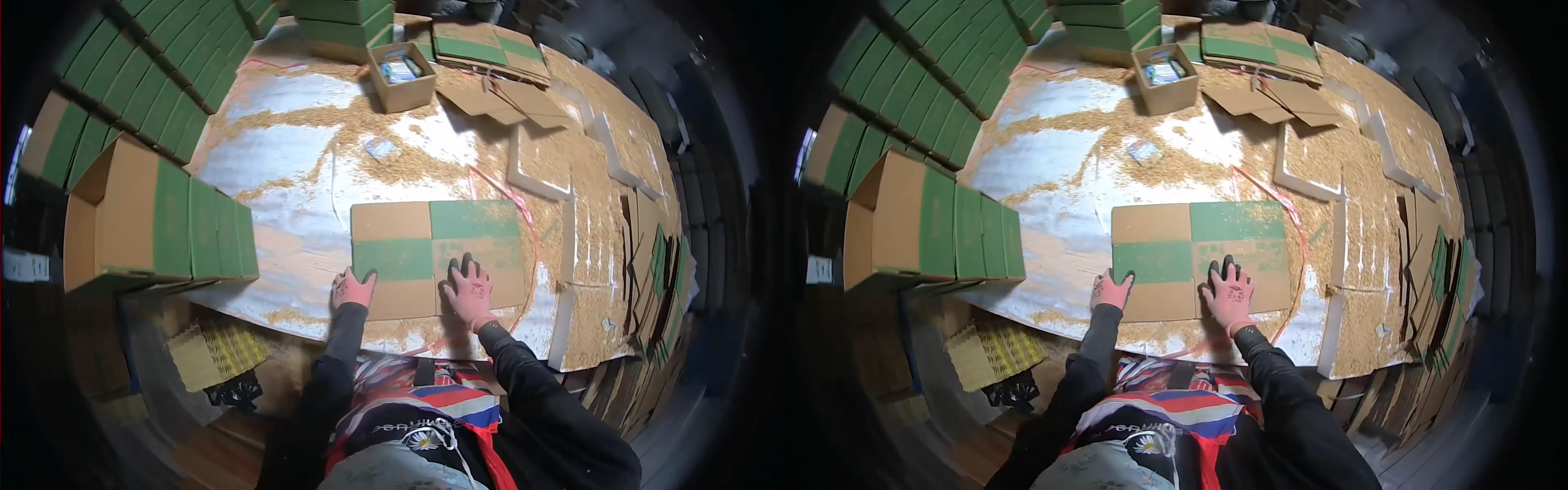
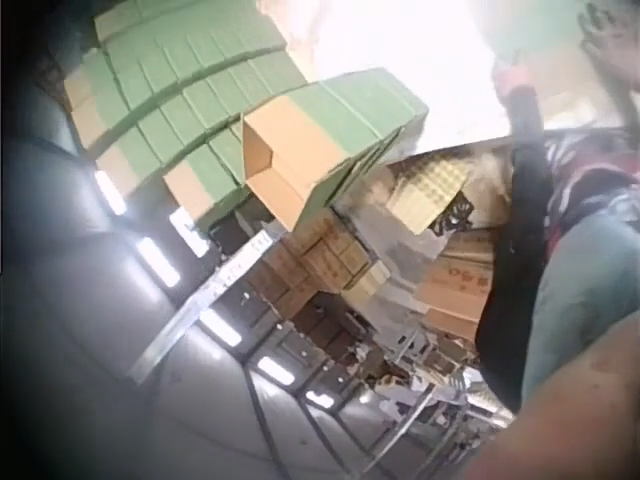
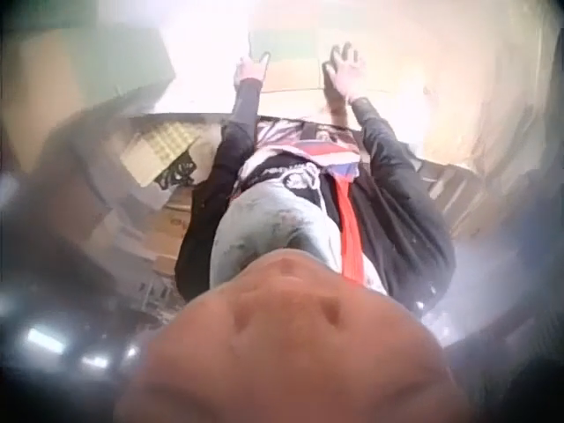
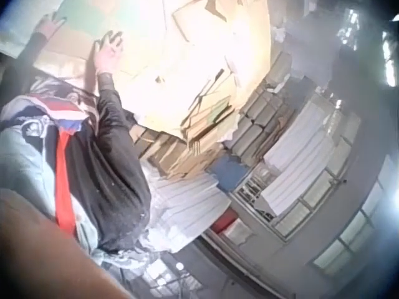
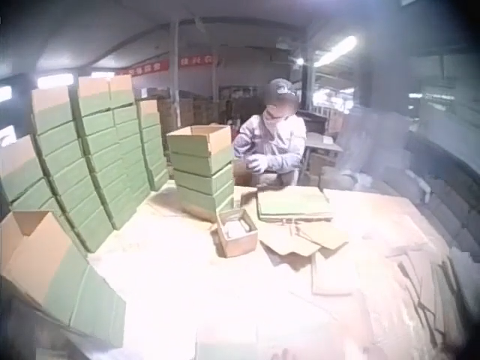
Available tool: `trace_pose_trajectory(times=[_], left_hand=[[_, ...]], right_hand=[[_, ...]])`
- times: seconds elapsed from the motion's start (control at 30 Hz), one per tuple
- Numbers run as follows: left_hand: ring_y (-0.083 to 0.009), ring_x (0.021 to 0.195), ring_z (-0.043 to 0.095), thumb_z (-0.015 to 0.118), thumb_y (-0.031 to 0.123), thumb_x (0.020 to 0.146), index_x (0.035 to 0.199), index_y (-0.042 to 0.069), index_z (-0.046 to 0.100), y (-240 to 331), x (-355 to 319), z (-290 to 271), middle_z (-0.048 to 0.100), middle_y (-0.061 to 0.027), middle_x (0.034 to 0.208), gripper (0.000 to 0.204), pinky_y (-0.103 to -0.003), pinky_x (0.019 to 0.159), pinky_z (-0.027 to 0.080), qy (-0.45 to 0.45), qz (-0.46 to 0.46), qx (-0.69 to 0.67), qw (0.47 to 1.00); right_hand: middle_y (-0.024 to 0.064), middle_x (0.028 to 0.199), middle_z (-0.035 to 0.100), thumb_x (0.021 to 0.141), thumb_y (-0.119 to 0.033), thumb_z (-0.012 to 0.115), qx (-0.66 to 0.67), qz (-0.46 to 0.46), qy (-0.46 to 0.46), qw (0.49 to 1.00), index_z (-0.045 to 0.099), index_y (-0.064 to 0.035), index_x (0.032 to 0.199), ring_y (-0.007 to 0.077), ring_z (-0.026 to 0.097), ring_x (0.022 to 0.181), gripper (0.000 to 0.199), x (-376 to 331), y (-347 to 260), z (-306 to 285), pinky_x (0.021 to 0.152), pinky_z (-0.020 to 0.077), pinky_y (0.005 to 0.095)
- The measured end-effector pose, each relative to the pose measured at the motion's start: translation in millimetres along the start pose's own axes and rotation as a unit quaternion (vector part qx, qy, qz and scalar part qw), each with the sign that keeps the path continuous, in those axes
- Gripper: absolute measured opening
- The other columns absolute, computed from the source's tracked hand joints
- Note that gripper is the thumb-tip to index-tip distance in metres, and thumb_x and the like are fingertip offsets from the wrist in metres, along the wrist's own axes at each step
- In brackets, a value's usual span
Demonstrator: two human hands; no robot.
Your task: The person folds cardboard boxes, inserts styrofoam trays filled with husks, adds small packets, places cardboard dividers over them, and closes and stacks the packed boxes by hand.
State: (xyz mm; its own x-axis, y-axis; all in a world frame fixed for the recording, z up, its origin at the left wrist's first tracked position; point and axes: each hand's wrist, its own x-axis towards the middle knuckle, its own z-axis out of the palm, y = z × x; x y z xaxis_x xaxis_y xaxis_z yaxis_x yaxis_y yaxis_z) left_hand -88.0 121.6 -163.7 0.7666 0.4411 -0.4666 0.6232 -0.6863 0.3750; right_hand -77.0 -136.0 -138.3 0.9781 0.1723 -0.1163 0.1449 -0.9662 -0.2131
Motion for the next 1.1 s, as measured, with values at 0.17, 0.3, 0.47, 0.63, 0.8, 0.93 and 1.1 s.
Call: trace_pose_trajectory(times=[0.17,0.3,0.47,0.63,0.8,0.93,1.1], left_hand=[[-0.0324,0.087,0.062,0.064,0.046,0.075,0.109,0.005,0.055,80,-53,-66,0.064,-0.0153,0.095,0.053,-0.041,0.078,0.047,0.037,0.131,0.040,0.990],[-0.0349,0.087,0.061,0.064,0.043,0.076,0.111,0.003,0.055,67,-11,-115,0.064,-0.0180,0.091,0.054,-0.040,0.078,0.048,0.065,0.394,0.024,0.916],[-0.0273,0.055,0.059,0.052,0.044,0.085,0.093,0.000,0.058,108,7,-197,0.060,-0.0132,0.066,0.045,-0.034,0.059,0.050,-0.180,0.462,-0.039,0.868],[-0.0328,0.089,0.060,0.035,0.049,0.092,0.105,0.001,0.058,177,4,-206,0.063,-0.0204,0.093,0.055,-0.038,0.080,0.046,-0.238,0.390,0.321,0.830],[-0.0356,0.088,0.057,0.035,0.042,0.094,0.109,0.002,0.056,184,4,-170,0.062,-0.0204,0.097,0.047,-0.039,0.081,0.043,-0.346,0.462,0.165,0.800],[-0.0378,0.097,0.055,0.042,0.038,0.091,0.114,0.002,0.055,205,6,-174,0.060,-0.0229,0.103,0.044,-0.040,0.087,0.041,-0.173,0.445,0.181,0.860],[-0.0329,0.097,0.058,0.048,0.037,0.087,0.126,0.005,0.045,242,33,-214,0.061,-0.0215,0.102,0.051,-0.042,0.086,0.044,-0.014,0.359,0.172,0.917]], right_hand=[[0.0160,0.128,0.043,0.079,-0.037,0.058,0.079,0.060,-0.076,0.992,0.050,-0.0204,0.126,0.0360,0.037,0.118,0.050,9,34,-21,0.093,0.0318,0.0529],[0.0153,0.124,0.048,0.078,-0.036,0.060,0.213,-0.089,-0.038,0.972,0.049,-0.0090,0.126,0.0353,0.040,0.120,0.057,11,46,-86,0.099,0.0325,0.0433],[0.0125,0.104,0.058,0.074,-0.030,0.063,0.029,-0.290,0.097,0.952,0.057,-0.0082,0.106,0.0255,0.054,0.102,0.039,2,32,-244,0.085,0.0424,0.0342],[0.0070,0.063,0.056,0.077,-0.021,0.058,-0.066,-0.294,0.063,0.952,0.054,-0.0117,0.076,0.0253,0.061,0.065,0.010,53,32,-238,0.061,0.0444,0.0347],[0.0133,0.109,0.054,0.078,-0.036,0.060,-0.095,-0.269,0.176,0.942,0.052,-0.0020,0.113,0.0269,0.050,0.106,0.049,48,30,-219,0.089,0.0390,0.0417],[0.0102,0.117,0.053,0.077,-0.018,0.053,-0.077,-0.300,0.202,0.929,0.057,-0.0061,0.105,0.0251,0.045,0.118,0.031,-6,35,-202,0.099,0.0324,0.0468],[0.0002,0.077,0.056,0.059,-0.012,0.065,0.113,-0.426,0.057,0.896,0.056,-0.0130,0.070,0.0181,0.056,0.089,0.014,22,90,-246,0.098,0.0374,0.0461]])
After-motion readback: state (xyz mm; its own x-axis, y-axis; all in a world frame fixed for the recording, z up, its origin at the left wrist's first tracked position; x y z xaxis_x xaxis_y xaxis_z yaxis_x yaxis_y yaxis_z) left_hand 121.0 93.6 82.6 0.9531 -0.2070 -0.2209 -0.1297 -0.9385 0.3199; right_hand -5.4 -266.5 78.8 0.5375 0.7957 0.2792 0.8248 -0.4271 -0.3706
